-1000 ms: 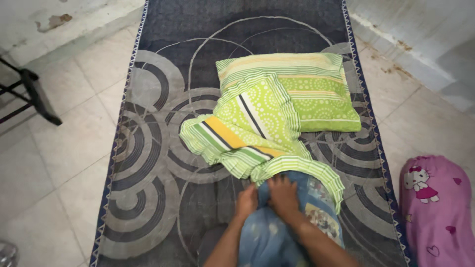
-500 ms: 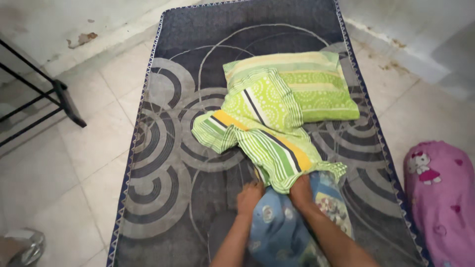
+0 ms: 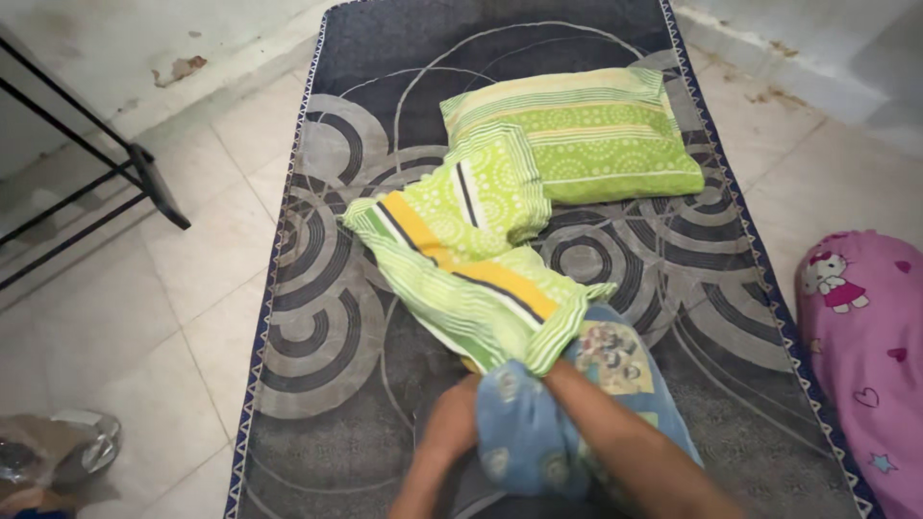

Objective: The person inserts a pillow into a pillowcase by hand and smooths the case over the pillow.

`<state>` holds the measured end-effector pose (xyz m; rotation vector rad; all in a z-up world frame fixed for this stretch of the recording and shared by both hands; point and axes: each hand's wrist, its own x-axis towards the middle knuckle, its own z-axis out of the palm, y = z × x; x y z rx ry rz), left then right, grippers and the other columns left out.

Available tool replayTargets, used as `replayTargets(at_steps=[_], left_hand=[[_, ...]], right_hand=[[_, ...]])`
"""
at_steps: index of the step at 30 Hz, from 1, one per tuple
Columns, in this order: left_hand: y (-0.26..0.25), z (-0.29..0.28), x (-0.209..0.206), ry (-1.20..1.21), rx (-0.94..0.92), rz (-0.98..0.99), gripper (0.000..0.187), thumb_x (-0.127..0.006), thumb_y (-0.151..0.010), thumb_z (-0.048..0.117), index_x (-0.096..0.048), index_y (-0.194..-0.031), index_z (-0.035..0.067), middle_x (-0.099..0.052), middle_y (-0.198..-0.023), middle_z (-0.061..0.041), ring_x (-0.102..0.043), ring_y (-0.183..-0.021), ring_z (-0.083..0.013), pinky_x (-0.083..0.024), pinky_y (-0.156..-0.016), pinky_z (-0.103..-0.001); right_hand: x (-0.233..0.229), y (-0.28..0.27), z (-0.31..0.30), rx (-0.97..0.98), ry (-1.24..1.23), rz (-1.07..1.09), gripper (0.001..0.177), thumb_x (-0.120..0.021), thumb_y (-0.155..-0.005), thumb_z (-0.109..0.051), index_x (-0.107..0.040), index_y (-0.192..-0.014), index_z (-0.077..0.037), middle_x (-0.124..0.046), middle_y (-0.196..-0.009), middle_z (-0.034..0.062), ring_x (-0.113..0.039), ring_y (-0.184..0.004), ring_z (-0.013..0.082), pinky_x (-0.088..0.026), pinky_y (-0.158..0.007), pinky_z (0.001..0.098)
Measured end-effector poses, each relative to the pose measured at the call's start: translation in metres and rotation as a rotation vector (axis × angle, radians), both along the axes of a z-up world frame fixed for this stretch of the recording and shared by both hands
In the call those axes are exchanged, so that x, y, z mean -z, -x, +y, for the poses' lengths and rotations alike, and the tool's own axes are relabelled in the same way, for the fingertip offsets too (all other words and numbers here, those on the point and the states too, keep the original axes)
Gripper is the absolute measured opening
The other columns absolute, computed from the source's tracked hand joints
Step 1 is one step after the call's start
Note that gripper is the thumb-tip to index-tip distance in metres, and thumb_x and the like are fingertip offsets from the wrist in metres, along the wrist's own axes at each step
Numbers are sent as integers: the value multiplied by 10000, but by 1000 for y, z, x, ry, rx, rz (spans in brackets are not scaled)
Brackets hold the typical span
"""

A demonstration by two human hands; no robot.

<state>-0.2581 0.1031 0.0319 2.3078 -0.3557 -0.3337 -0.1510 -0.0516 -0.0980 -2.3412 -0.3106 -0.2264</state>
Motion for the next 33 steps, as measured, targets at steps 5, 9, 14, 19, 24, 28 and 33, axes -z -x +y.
replayTargets(at_steps=[5,9,14,19,24,28,33], left_hand=[[-29,18,-20,-224,-160,-170,216,-499,-763,102,-602,-949,63,-625,-942,-177,-571,-905,-346,-445,-773,-443],[-69,-38,-22,124,21,-472,216,-526,-813,164,-614,-958,31,-615,-1006,-167,-543,-983,-335,-438,-846,-404],[-98,-96,14,-280,96,-224,503,-646,-695,350,-540,-1018,-21,-539,-1067,-158,-507,-989,-319,-427,-754,-440],[-118,-80,74,-451,70,-89,223,-525,-831,249,-621,-943,83,-612,-969,-151,-580,-925,-315,-464,-765,-436],[-126,-52,77,-265,19,-69,178,-528,-795,186,-652,-916,150,-625,-871,-158,-595,-846,-340,-457,-740,-450],[-101,-35,65,-75,-20,-167,178,-533,-777,171,-651,-907,141,-631,-855,-160,-587,-832,-343,-453,-737,-436],[-87,-16,49,93,-129,-164,155,-549,-772,163,-636,-894,122,-618,-831,-174,-575,-801,-361,-449,-688,-445]], right_hand=[[-13,53,25,-124,212,49,351,-544,-811,-233,-572,-1127,-83,-594,-1104,126,-512,-1032,286,-387,-910,368],[-14,67,42,-236,367,144,337,-539,-818,-233,-580,-1117,-84,-612,-1074,121,-525,-1005,276,-394,-895,365],[-20,68,48,-334,516,299,321,-532,-826,-234,-591,-1105,-84,-634,-1036,116,-542,-972,263,-403,-876,362],[-69,74,20,-589,502,410,307,-525,-834,-234,-601,-1092,-85,-657,-997,110,-559,-939,251,-411,-858,358],[-95,33,-59,-399,-339,662,295,-507,-825,-207,-624,-1035,-36,-679,-921,135,-611,-832,257,-450,-756,384],[-45,-4,-108,372,-310,288,360,-531,-815,-291,-598,-1043,-21,-668,-914,124,-656,-833,229,-505,-741,360],[-9,12,-105,224,-751,1096,585,-525,-829,-447,-452,-1271,-71,-579,-1145,64,-561,-1024,168,-450,-841,283]])
